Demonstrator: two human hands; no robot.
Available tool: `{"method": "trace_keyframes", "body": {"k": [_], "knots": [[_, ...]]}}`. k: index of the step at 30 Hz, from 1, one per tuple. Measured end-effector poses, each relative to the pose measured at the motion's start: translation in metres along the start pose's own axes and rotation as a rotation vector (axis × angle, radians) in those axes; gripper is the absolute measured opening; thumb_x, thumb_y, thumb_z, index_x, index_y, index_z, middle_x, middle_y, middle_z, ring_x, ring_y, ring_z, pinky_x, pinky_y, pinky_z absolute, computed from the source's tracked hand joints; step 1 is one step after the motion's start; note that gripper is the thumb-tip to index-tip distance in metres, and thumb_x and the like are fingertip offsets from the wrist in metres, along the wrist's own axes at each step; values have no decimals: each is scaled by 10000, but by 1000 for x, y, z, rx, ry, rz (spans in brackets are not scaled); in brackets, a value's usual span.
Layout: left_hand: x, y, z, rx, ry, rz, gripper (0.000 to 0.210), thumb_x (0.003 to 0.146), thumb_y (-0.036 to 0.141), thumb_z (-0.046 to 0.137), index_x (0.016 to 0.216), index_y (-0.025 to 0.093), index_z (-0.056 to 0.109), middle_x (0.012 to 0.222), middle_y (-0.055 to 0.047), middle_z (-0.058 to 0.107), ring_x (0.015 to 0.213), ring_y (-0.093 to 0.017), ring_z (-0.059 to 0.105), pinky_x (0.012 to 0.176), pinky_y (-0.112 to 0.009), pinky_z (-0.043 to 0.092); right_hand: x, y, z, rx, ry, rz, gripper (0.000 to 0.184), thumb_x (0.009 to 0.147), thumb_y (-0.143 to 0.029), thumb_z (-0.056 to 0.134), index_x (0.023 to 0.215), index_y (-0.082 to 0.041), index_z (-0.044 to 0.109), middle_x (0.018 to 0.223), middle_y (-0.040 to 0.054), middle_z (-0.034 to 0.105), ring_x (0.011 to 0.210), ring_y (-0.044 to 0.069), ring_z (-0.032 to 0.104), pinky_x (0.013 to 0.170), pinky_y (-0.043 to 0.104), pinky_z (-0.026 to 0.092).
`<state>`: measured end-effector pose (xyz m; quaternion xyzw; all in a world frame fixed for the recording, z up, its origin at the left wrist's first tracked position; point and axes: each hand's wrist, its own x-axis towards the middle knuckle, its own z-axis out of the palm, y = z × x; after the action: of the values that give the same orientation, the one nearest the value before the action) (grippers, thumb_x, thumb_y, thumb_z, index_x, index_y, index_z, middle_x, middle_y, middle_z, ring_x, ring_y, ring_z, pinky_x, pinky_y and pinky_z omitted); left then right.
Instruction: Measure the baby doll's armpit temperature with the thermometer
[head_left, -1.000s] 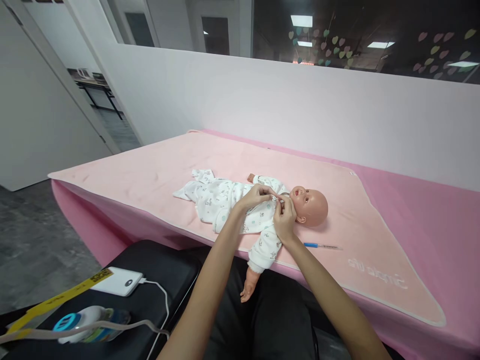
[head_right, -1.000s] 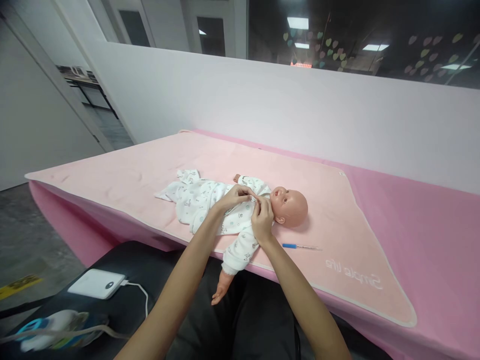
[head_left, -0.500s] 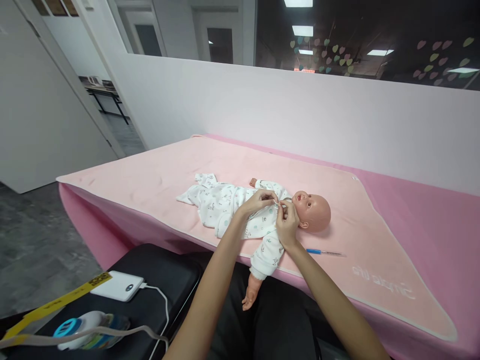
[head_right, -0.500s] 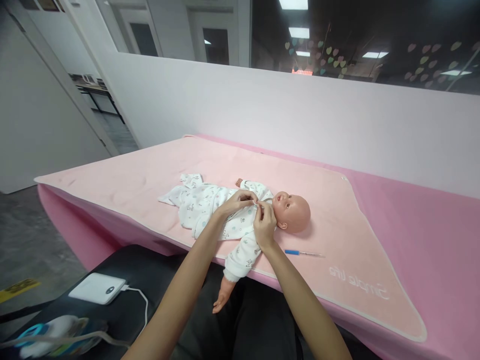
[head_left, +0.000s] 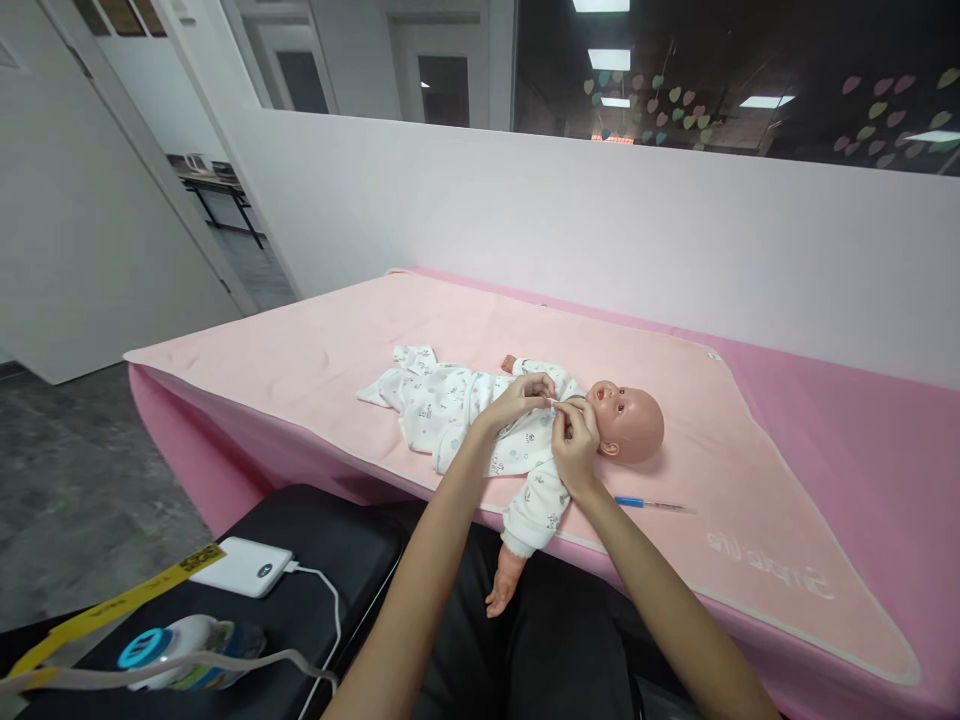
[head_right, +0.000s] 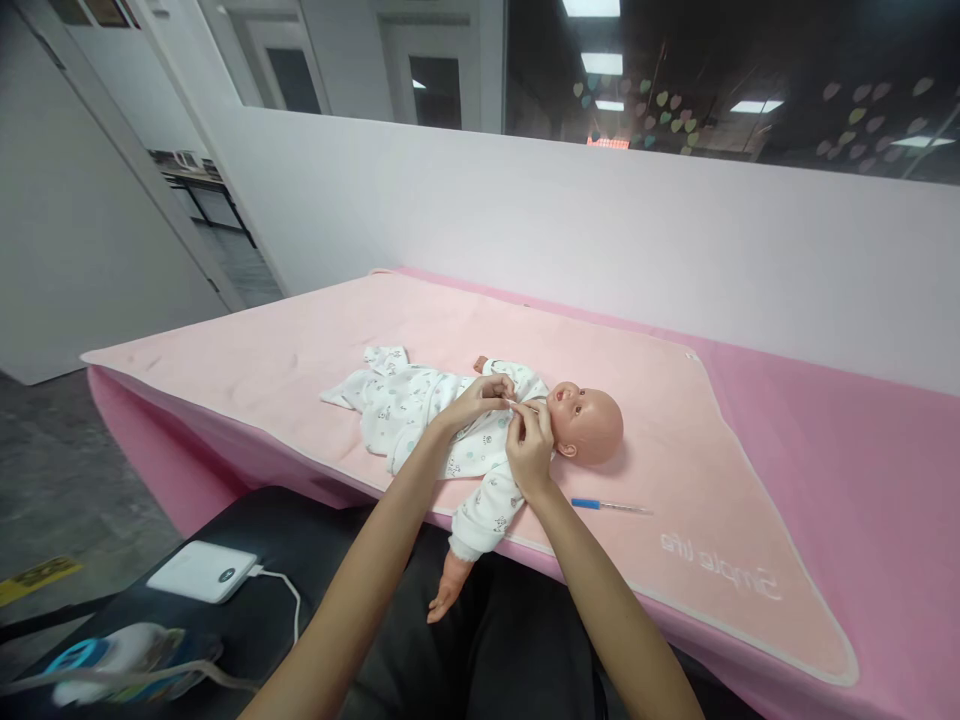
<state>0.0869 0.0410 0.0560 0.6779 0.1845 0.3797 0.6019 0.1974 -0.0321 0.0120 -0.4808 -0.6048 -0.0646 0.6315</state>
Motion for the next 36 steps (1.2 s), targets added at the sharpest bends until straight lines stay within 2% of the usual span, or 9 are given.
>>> {"method": "trace_keyframes", "body": {"k": [7, 14, 18, 22, 28, 36], "knots": [[1, 1, 0, -5, -10, -15, 152, 596, 147, 617, 711, 135, 518, 671, 27, 518, 626, -78, 503, 619, -202, 383, -3, 1, 1, -84, 6, -12, 152, 817, -200, 505, 899, -154, 625, 876, 69, 549, 643, 99, 528, 592, 236, 491], [-1, 3, 2, -12, 4, -12, 120, 591, 113, 581, 689, 135, 514, 685, 23, 512, 638, -78, 494, 634, -208, 393, -2, 0, 2, -113, 23, 7, 154, 833, -223, 497, 885, -151, 622, 812, 30, 524, 465, 42, 378, 569, 231, 474], [0, 2, 1, -20, 14, -19, 147, 568, 98, 595, 686, 133, 515, 686, 25, 518, 634, -75, 497, 620, -199, 388, -3, 1, 3, -127, 26, 21, 135, 823, -230, 509, 861, -147, 608, 764, 16, 496, 472, 51, 379, 558, 231, 462], [1, -1, -1, -38, 13, -27, 161, 564, 108, 613, 694, 130, 520, 681, 25, 531, 638, -75, 508, 615, -193, 384, -3, 2, 3, -134, 10, 30, 110, 809, -222, 517, 855, -149, 585, 778, 19, 524, 493, 59, 393, 564, 234, 454], [0, -3, -4, -6, 4, -32, 163, 586, 117, 611, 739, 124, 555, 702, 19, 548, 637, -74, 515, 615, -194, 381, -2, 1, 1, -120, -9, 67, 131, 832, -215, 489, 861, -146, 596, 659, -13, 491, 506, 70, 416, 548, 218, 430], [0, -2, -4, 35, -12, -26, 114, 609, 121, 595, 720, 126, 571, 704, 11, 549, 662, -88, 524, 635, -205, 396, 0, -3, 0, -45, 13, 60, 186, 871, -230, 461, 949, -149, 609, 812, 52, 584, 602, 89, 524, 575, 225, 467]]}}
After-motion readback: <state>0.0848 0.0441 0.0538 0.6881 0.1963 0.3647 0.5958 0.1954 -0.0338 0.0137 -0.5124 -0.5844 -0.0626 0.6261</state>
